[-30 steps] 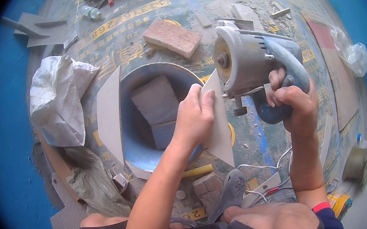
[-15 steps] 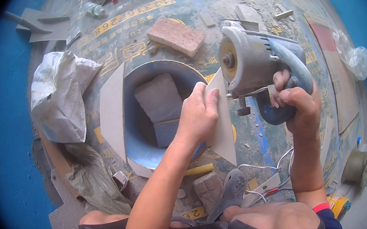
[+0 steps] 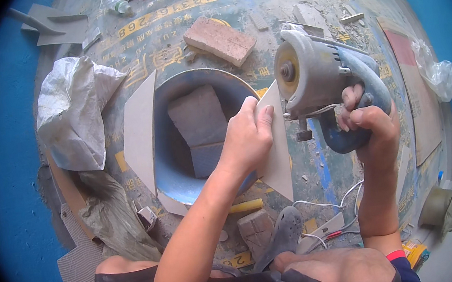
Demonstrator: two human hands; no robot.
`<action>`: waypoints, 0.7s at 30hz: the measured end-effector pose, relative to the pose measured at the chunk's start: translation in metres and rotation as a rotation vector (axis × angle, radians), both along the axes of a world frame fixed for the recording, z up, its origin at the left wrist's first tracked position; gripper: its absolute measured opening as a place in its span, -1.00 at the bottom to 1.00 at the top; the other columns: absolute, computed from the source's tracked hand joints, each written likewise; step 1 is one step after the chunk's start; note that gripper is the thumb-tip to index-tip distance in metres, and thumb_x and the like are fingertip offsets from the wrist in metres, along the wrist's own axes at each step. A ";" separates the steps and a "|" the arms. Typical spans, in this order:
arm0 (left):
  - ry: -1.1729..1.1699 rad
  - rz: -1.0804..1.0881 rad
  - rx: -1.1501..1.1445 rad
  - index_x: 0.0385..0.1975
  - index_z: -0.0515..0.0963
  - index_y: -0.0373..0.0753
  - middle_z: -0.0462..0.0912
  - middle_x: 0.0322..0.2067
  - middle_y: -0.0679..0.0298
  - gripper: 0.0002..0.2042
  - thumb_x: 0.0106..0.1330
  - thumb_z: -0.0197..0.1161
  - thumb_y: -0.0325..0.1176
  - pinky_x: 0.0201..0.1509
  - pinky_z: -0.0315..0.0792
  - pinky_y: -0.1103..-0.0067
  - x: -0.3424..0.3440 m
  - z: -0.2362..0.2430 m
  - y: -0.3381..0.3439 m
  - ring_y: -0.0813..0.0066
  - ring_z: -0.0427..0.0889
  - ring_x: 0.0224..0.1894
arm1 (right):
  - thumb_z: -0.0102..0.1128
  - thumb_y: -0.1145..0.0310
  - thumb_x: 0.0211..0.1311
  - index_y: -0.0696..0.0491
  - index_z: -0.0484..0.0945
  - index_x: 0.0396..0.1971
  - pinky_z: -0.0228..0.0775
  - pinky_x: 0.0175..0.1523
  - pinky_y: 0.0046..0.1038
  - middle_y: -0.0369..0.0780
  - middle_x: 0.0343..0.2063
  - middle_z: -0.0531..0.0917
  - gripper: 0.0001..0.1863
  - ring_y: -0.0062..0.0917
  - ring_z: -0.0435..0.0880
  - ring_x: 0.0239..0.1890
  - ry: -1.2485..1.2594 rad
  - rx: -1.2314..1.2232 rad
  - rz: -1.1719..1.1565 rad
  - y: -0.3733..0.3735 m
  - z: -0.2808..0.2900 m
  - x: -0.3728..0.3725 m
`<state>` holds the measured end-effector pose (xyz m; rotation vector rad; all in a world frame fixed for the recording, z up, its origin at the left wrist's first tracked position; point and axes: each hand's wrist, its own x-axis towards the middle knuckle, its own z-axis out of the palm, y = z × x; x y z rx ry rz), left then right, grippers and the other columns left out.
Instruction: The person shapes the edge of a ceramic tile piece by grinding it with a hand-held angle grinder and then a larger power saw.
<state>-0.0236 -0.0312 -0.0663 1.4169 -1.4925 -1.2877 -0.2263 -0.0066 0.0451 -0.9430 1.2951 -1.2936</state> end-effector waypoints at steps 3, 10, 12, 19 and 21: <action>0.019 -0.004 0.007 -0.25 0.43 -0.39 0.60 -0.43 -0.12 -0.71 0.55 0.10 -0.22 -0.18 0.44 0.27 -0.002 0.000 0.000 0.01 0.58 -0.37 | 0.18 0.40 -0.09 0.18 0.45 -0.22 0.33 -0.28 -0.47 -0.20 -0.31 0.47 -0.64 -0.59 0.40 -0.48 0.004 0.010 0.000 0.001 0.000 -0.002; 0.023 -0.011 0.024 -0.24 0.43 -0.39 0.61 -0.41 -0.12 -0.71 0.55 0.10 -0.21 -0.15 0.44 0.27 -0.001 0.000 -0.001 0.00 0.59 -0.35 | 0.19 0.40 -0.10 0.17 0.45 -0.21 0.33 -0.28 -0.48 -0.21 -0.30 0.47 -0.63 -0.59 0.40 -0.48 0.013 0.014 0.020 0.002 0.000 -0.002; 0.017 -0.020 0.027 -0.23 0.43 -0.39 0.61 -0.40 -0.12 -0.70 0.55 0.10 -0.21 -0.14 0.44 0.27 -0.001 0.005 -0.001 0.00 0.60 -0.34 | 0.19 0.39 -0.10 0.16 0.45 -0.21 0.33 -0.28 -0.48 -0.21 -0.30 0.47 -0.63 -0.59 0.40 -0.48 0.002 0.010 0.025 0.003 0.002 -0.005; 0.020 -0.025 0.042 -0.20 0.44 -0.40 0.63 -0.37 -0.12 -0.70 0.56 0.09 -0.20 -0.11 0.46 0.29 0.001 0.000 -0.001 0.07 0.62 -0.32 | 0.19 0.37 -0.12 0.15 0.44 -0.23 0.33 -0.28 -0.48 -0.22 -0.30 0.46 -0.63 -0.60 0.40 -0.48 0.021 0.022 0.038 0.002 0.001 -0.005; 0.025 -0.025 0.048 -0.20 0.44 -0.40 0.63 -0.37 -0.11 -0.69 0.56 0.09 -0.20 -0.11 0.46 0.30 0.001 0.000 -0.001 0.09 0.62 -0.32 | 0.19 0.37 -0.12 0.15 0.44 -0.23 0.32 -0.28 -0.49 -0.22 -0.31 0.46 -0.63 -0.61 0.39 -0.48 0.018 0.028 0.032 0.003 0.000 -0.005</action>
